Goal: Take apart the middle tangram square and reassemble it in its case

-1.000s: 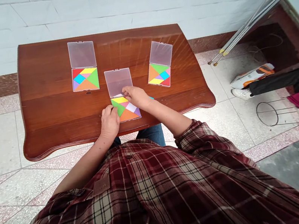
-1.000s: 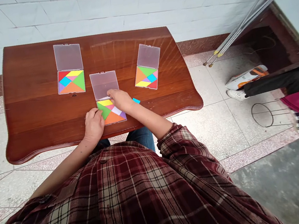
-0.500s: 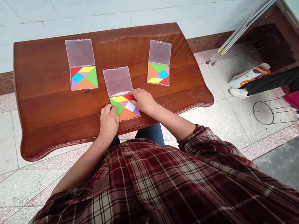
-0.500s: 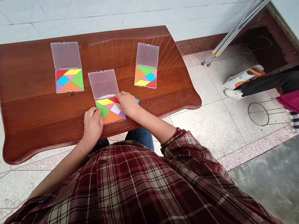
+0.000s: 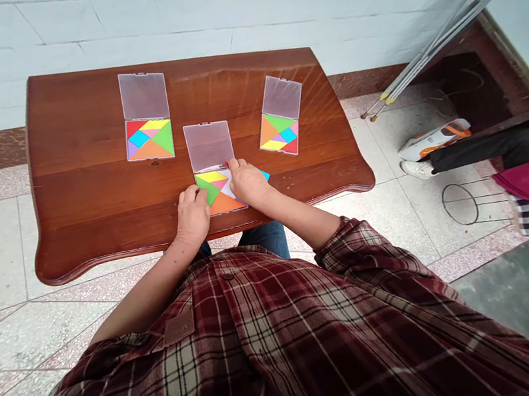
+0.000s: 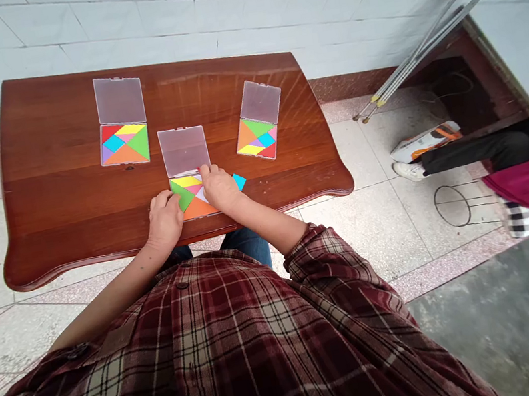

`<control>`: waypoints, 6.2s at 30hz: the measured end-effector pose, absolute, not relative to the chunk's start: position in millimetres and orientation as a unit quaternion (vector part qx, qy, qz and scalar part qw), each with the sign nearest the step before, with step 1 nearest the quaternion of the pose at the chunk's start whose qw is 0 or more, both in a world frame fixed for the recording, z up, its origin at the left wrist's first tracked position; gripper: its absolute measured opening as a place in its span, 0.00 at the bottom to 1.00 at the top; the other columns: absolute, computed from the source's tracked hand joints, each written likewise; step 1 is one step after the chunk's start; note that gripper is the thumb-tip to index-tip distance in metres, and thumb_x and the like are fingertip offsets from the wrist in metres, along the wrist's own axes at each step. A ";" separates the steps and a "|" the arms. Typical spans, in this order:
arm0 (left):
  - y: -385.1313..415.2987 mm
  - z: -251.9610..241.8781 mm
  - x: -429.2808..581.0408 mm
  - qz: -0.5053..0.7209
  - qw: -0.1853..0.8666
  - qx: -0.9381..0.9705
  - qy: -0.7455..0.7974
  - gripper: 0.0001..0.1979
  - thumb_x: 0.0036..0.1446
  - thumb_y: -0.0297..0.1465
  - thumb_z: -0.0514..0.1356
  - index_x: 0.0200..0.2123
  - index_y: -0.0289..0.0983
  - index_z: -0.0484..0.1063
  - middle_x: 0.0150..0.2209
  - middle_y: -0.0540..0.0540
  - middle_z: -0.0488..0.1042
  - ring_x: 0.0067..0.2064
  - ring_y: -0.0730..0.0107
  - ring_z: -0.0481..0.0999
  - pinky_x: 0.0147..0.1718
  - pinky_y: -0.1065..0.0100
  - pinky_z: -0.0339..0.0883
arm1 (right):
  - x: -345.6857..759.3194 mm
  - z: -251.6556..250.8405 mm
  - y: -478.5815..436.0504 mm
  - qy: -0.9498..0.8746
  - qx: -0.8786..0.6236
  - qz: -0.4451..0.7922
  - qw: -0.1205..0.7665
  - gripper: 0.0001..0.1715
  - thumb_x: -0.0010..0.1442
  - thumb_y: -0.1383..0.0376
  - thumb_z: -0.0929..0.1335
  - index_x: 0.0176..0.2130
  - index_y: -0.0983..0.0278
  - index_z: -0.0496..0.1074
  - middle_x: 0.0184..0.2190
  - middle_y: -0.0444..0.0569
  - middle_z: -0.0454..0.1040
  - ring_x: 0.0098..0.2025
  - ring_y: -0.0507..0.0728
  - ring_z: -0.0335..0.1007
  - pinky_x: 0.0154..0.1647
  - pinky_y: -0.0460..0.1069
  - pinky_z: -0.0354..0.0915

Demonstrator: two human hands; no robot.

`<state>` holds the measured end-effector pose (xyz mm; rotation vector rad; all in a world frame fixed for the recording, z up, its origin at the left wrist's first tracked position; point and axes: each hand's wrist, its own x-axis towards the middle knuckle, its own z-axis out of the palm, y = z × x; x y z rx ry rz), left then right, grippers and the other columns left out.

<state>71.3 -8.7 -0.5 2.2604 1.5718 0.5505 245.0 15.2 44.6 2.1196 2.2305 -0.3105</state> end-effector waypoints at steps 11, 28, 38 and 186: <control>-9.3 1.6 71.6 0.200 0.168 0.793 0.549 0.16 0.57 0.25 0.49 0.45 0.39 0.71 0.51 0.39 0.69 0.48 0.54 0.68 0.53 0.55 0.65 | 273.8 47.9 26.7 0.603 0.771 -0.179 -0.100 0.28 0.59 0.72 0.59 0.59 0.69 0.59 0.40 0.57 0.78 0.42 0.63 0.74 0.43 0.56 0.67; -9.0 -0.3 70.5 0.177 0.150 0.800 0.554 0.17 0.58 0.25 0.49 0.47 0.36 0.72 0.52 0.39 0.70 0.48 0.56 0.67 0.53 0.57 0.64 | 246.8 52.2 20.1 0.668 0.693 -0.249 -0.105 0.20 0.61 0.71 0.63 0.53 0.68 0.69 0.47 0.55 0.77 0.47 0.60 0.73 0.49 0.53 0.66; -8.2 -0.6 71.5 0.172 0.151 0.801 0.553 0.17 0.58 0.26 0.49 0.47 0.37 0.72 0.53 0.39 0.69 0.49 0.55 0.67 0.53 0.56 0.65 | 241.5 34.3 42.8 0.610 0.696 -0.353 -0.138 0.11 0.54 0.69 0.68 0.41 0.67 0.72 0.34 0.46 0.75 0.35 0.54 0.69 0.40 0.48 0.64; -7.6 3.6 67.3 0.236 0.161 0.781 0.555 0.20 0.55 0.25 0.51 0.51 0.35 0.66 0.48 0.38 0.72 0.50 0.52 0.69 0.54 0.53 0.64 | 361.9 56.3 -18.8 0.374 0.707 -0.421 -0.428 0.10 0.56 0.63 0.70 0.28 0.62 0.64 0.19 0.39 0.65 0.22 0.47 0.60 0.25 0.44 0.60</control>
